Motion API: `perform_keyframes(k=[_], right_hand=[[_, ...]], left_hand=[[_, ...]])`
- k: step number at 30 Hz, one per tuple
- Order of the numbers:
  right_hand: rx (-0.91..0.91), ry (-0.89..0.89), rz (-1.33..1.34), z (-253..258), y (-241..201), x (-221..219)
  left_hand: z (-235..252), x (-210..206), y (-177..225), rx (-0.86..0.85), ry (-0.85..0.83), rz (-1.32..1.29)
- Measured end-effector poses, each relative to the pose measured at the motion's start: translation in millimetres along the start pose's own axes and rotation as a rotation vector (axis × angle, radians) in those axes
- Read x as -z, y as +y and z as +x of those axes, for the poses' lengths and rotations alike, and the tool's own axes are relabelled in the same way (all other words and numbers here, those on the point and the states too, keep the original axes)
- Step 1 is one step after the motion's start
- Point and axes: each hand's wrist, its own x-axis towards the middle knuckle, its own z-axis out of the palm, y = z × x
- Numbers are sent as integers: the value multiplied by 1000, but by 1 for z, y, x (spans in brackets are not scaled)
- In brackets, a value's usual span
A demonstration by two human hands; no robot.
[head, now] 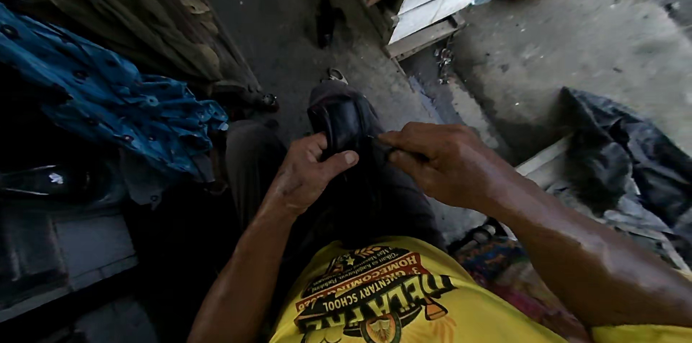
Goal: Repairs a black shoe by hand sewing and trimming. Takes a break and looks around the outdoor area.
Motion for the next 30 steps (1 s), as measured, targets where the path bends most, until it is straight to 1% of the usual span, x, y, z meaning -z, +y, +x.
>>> perform_keyframes(k=[12, 21, 22, 24, 26, 30], right_hand=[[14, -76, -18, 0, -1, 1], [172, -227, -145, 26, 15, 15], [180, -248, -171, 28, 15, 16], [190, -299, -224, 34, 14, 17], [185, -322, -237, 39, 12, 16], [128, -348, -187, 46, 8, 13]], left_hand=[[0, 0, -1, -41, -29, 7], [8, 0, -5, -105, -88, 34], [7, -1, -2, -99, -78, 50], [3, -8, 14, -33, -16, 108], [1, -12, 19, -29, -5, 174], [8, 1, -7, -128, -108, 118]])
